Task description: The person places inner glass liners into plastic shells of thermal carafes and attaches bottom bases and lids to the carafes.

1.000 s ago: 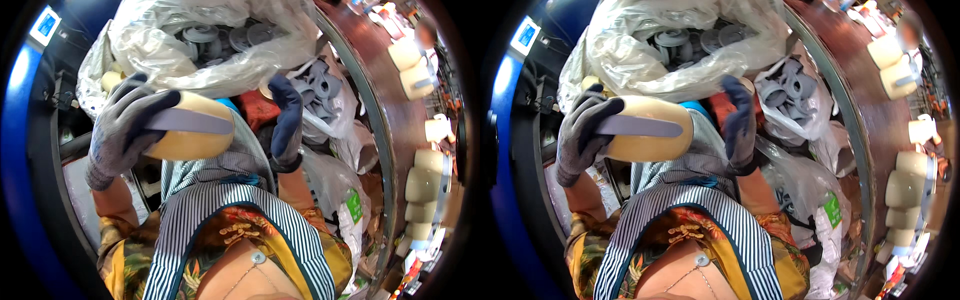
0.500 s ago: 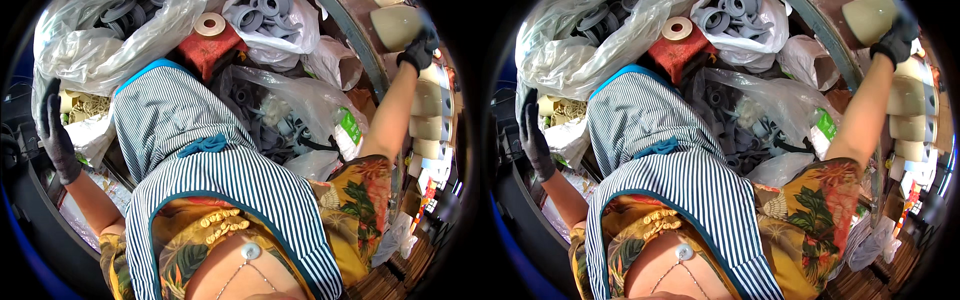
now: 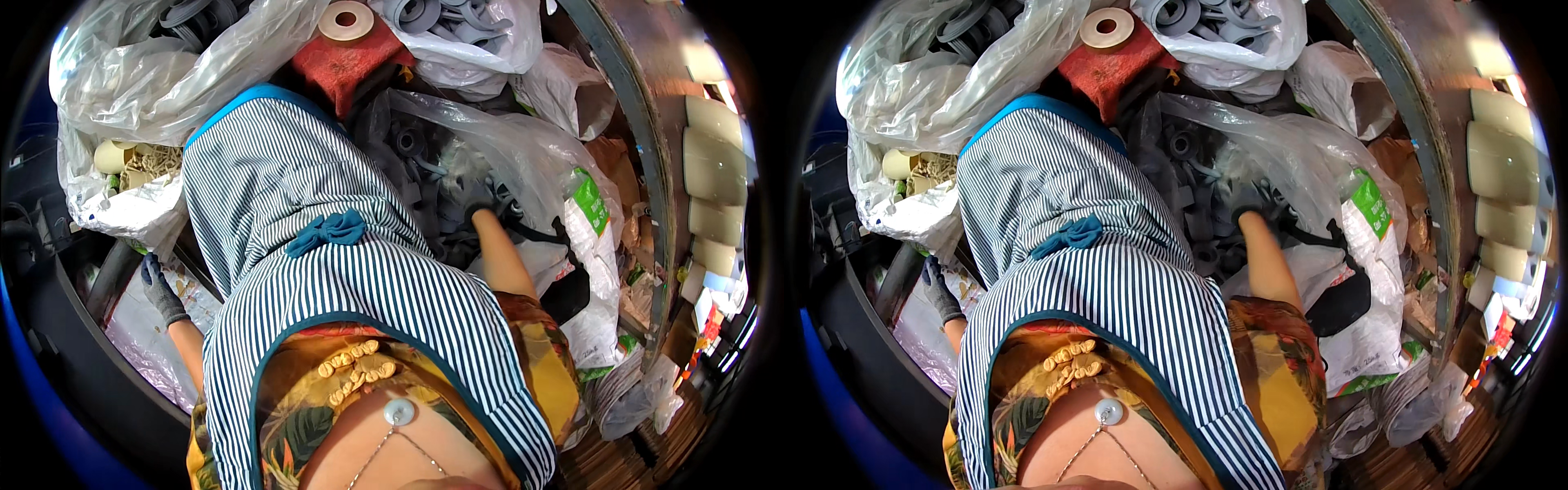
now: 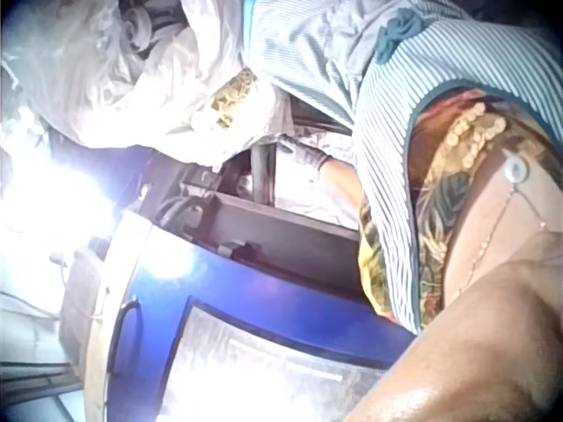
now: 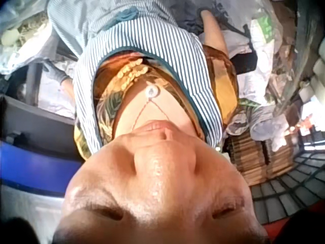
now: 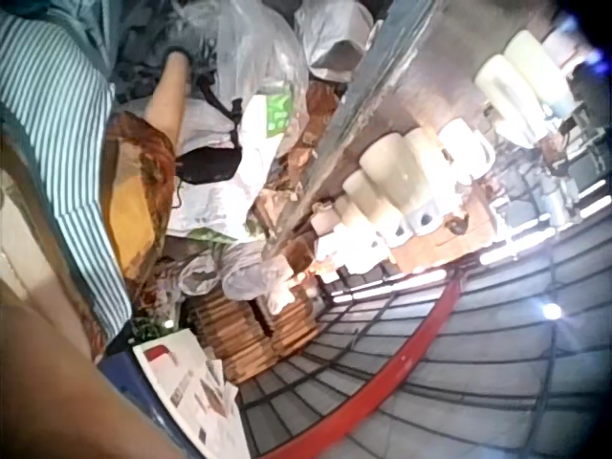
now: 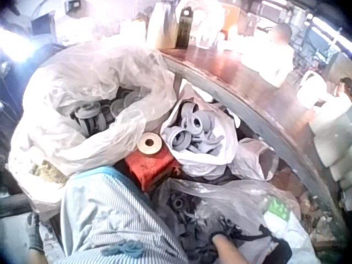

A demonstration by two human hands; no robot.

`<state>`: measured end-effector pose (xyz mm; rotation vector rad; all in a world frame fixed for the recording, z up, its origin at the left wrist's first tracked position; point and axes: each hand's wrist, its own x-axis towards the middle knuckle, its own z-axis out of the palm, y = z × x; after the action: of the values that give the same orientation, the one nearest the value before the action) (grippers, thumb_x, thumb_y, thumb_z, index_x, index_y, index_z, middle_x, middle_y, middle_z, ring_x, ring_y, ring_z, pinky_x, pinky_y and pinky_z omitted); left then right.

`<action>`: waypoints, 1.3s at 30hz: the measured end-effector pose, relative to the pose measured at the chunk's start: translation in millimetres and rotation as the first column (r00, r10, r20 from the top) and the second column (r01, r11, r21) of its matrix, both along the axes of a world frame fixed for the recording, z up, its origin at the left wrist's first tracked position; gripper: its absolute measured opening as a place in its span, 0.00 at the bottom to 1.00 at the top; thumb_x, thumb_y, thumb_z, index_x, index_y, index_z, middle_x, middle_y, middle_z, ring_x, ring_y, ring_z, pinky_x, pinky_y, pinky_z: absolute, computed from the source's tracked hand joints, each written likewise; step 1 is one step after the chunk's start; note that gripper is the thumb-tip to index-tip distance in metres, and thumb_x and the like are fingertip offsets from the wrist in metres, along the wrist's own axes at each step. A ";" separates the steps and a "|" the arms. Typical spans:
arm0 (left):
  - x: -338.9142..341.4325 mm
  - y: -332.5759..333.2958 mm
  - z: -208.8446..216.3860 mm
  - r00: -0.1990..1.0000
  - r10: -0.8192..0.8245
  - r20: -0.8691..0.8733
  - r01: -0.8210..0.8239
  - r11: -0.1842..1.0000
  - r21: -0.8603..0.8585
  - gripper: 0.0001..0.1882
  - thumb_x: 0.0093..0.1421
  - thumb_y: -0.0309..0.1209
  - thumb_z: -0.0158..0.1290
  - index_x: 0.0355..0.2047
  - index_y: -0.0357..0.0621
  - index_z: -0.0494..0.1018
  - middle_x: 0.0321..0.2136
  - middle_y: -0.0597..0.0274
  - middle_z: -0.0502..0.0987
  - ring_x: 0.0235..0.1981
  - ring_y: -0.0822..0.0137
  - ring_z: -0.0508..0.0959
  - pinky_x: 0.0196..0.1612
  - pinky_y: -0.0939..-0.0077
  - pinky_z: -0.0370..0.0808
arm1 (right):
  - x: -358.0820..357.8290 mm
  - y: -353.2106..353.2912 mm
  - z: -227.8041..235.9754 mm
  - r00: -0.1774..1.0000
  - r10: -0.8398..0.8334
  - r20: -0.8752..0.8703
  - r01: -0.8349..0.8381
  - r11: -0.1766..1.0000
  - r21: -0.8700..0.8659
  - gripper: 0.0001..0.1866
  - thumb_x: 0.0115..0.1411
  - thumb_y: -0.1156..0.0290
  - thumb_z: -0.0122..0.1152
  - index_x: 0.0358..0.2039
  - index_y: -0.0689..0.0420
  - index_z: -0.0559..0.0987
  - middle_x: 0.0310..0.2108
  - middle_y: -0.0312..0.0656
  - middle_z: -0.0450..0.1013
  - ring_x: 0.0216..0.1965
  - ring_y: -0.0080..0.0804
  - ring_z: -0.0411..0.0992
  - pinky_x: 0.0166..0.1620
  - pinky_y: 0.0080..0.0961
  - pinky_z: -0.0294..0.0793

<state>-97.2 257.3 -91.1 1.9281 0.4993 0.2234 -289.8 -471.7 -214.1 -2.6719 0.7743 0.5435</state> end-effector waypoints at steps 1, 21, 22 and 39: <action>-3.3 13.5 -9.0 0.999 -0.001 -0.038 0.002 0.999 0.042 0.21 0.66 0.38 0.48 0.52 0.35 0.71 0.47 0.58 0.77 0.48 0.66 0.75 0.54 0.72 0.68 | -32.5 -5.4 -47.8 0.984 0.040 -0.174 -0.075 0.976 -0.203 0.27 0.60 0.49 0.48 0.59 0.41 0.68 0.50 0.48 0.72 0.49 0.50 0.71 0.52 0.54 0.67; -175.1 57.9 -68.4 0.761 0.630 -0.155 -0.574 0.765 0.292 0.18 0.57 0.47 0.53 0.34 0.45 0.80 0.22 0.58 0.79 0.22 0.63 0.77 0.32 0.67 0.73 | 164.9 0.5 198.5 0.913 -0.111 0.393 -0.141 0.818 0.557 0.33 0.54 0.68 0.66 0.58 0.65 0.66 0.51 0.49 0.69 0.49 0.38 0.68 0.52 0.28 0.67; -152.7 30.0 -46.6 0.742 0.627 -0.238 -0.564 0.775 0.284 0.18 0.59 0.44 0.55 0.39 0.43 0.79 0.28 0.62 0.80 0.26 0.68 0.76 0.35 0.72 0.73 | 186.8 8.6 231.0 0.877 -0.054 0.478 -0.182 0.882 0.434 0.34 0.54 0.64 0.67 0.58 0.66 0.66 0.52 0.51 0.68 0.50 0.40 0.68 0.54 0.31 0.66; -21.3 110.2 -4.3 0.569 0.788 -0.235 -0.366 0.500 0.785 0.59 0.39 0.67 0.60 0.67 0.55 0.51 0.66 0.47 0.50 0.65 0.39 0.52 0.65 0.46 0.54 | 343.6 28.6 137.9 0.635 0.596 0.491 -0.440 0.802 -0.404 0.48 0.49 0.66 0.68 0.69 0.41 0.53 0.69 0.47 0.46 0.66 0.52 0.53 0.63 0.44 0.59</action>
<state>-118.5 367.5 -95.4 2.4341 1.7786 0.3012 53.9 -443.1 -76.2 -3.0150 -0.1590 -0.3422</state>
